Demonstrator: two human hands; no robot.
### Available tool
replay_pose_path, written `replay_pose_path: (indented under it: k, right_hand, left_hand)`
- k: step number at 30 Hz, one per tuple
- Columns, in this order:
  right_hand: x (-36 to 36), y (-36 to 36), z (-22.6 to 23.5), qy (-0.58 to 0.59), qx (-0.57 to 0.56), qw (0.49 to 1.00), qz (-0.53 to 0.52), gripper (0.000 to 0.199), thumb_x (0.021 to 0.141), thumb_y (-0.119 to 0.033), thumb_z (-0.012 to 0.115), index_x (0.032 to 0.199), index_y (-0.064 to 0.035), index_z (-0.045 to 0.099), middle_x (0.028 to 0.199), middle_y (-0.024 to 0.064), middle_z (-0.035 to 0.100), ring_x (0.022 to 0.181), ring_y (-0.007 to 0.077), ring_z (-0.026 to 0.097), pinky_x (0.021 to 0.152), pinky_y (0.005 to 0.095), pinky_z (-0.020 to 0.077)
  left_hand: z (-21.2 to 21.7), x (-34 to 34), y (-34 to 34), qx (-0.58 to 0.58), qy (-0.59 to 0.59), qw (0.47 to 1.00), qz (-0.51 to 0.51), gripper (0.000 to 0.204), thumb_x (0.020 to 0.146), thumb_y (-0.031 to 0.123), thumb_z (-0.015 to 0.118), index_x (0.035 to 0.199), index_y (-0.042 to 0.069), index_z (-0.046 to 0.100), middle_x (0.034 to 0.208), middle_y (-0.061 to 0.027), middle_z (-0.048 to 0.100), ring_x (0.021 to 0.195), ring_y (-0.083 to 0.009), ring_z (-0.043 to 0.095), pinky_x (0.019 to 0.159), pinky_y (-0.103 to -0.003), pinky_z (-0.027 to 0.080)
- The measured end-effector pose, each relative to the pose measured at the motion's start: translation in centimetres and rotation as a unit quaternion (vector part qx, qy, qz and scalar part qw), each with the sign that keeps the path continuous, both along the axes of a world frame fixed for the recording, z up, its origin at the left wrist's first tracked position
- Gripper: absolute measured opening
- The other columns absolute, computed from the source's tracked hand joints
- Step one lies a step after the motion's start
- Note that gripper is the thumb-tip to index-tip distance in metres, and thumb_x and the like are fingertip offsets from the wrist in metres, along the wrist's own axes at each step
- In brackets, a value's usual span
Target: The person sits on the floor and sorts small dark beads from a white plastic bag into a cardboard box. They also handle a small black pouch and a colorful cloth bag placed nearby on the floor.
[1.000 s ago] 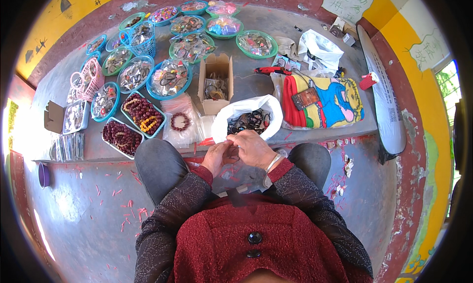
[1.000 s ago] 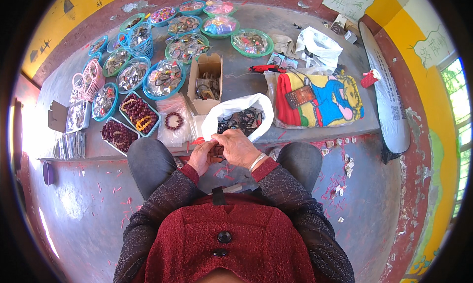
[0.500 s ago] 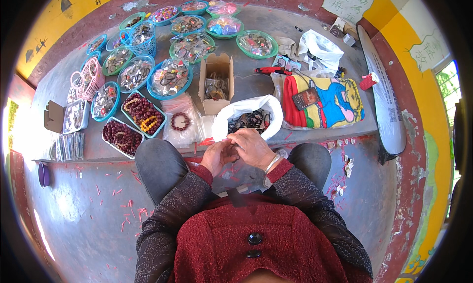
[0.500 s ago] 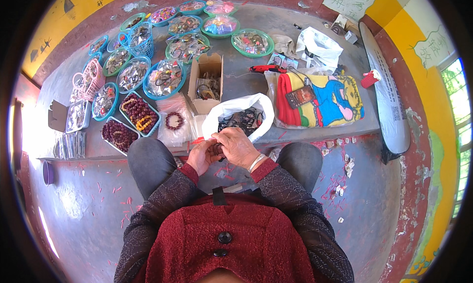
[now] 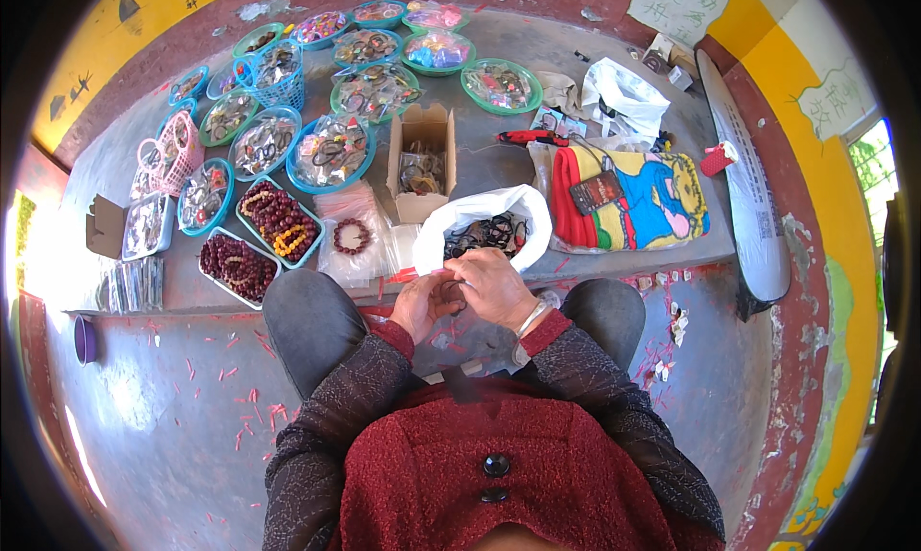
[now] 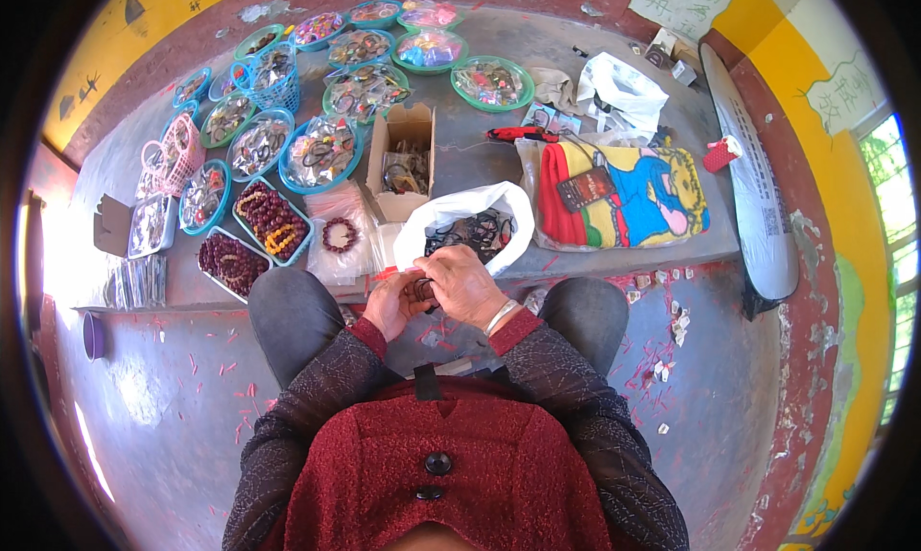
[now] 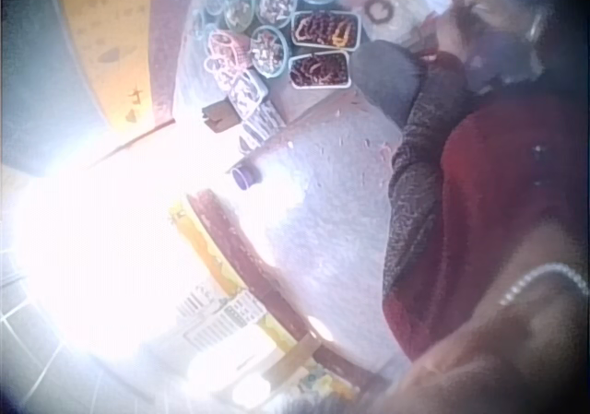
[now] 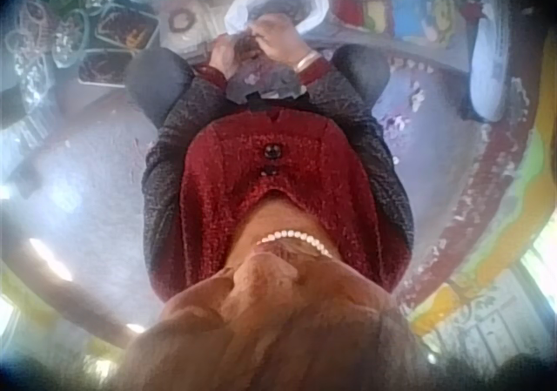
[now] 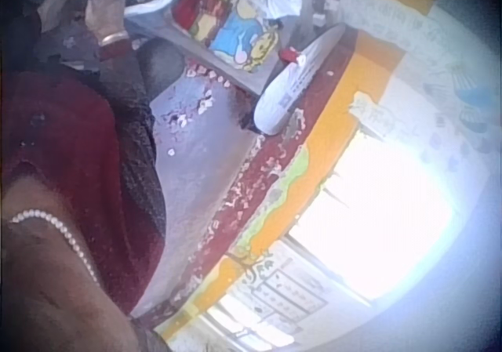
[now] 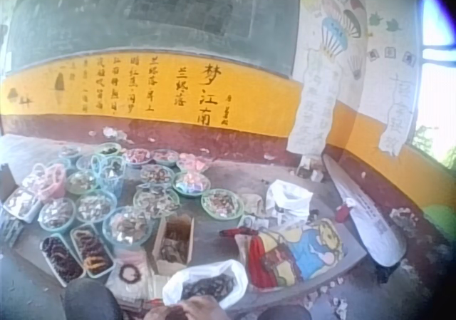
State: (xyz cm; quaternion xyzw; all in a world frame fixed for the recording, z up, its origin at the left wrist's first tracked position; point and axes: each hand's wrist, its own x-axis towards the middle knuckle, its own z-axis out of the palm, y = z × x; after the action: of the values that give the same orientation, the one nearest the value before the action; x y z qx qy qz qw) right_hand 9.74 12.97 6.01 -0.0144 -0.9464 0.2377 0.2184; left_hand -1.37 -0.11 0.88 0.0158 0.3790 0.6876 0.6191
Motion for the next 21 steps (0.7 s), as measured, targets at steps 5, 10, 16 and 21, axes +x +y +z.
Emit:
replay_pose_path:
  k: [5, 10, 16, 21]
  right_hand:
    - [-0.2, -0.1, -0.5, 0.013, 0.023, 0.999, 0.023, 0.035, 0.073, -0.005, 0.057, 0.107, -0.0084, 0.056, 0.085, 0.0077, 0.058, 0.084, 0.0248, 0.055, 0.081, 0.0377, 0.0406]
    - [-0.1, -0.6, -0.7, -0.037, 0.035, 0.998, 0.041, 0.035, 0.075, -0.009, 0.055, 0.110, -0.0082, 0.054, 0.088, 0.0083, 0.058, 0.089, 0.0241, 0.054, 0.086, 0.0370, 0.0377]
    - [-0.1, -0.7, -1.4, -0.046, -0.006, 0.999, 0.021, 0.032, 0.077, -0.010, 0.054, 0.109, -0.0085, 0.055, 0.087, 0.0083, 0.058, 0.090, 0.0244, 0.053, 0.086, 0.0372, 0.0382]
    - [-0.3, -0.6, -1.3, -0.038, -0.098, 0.994, 0.004, 0.025, 0.073, -0.008, 0.058, 0.098, -0.0072, 0.058, 0.086, 0.0079, 0.057, 0.090, 0.0262, 0.053, 0.083, 0.0377, 0.0409]
  left_hand:
    - [0.0, 0.5, 0.2, -0.019, 0.033, 0.999, 0.008, 0.030, 0.092, 0.024, 0.040, 0.107, 0.001, 0.053, 0.094, -0.0093, 0.059, 0.083, -0.0183, 0.059, 0.067, -0.027, 0.051]
    - [-0.1, 0.5, -0.1, -0.021, 0.038, 0.999, -0.002, 0.029, 0.093, 0.024, 0.040, 0.103, 0.001, 0.054, 0.090, -0.0081, 0.058, 0.079, -0.0167, 0.058, 0.064, -0.027, 0.051]
    - [-0.7, 0.4, 0.1, -0.037, 0.039, 0.998, -0.012, 0.027, 0.093, 0.023, 0.040, 0.102, 0.002, 0.054, 0.089, -0.0074, 0.059, 0.076, -0.0162, 0.059, 0.064, -0.027, 0.052]
    - [-0.5, 0.2, 0.0, -0.017, 0.024, 1.000, 0.002, 0.027, 0.093, 0.022, 0.041, 0.102, 0.002, 0.054, 0.091, -0.0081, 0.060, 0.078, -0.0166, 0.059, 0.065, -0.027, 0.052]
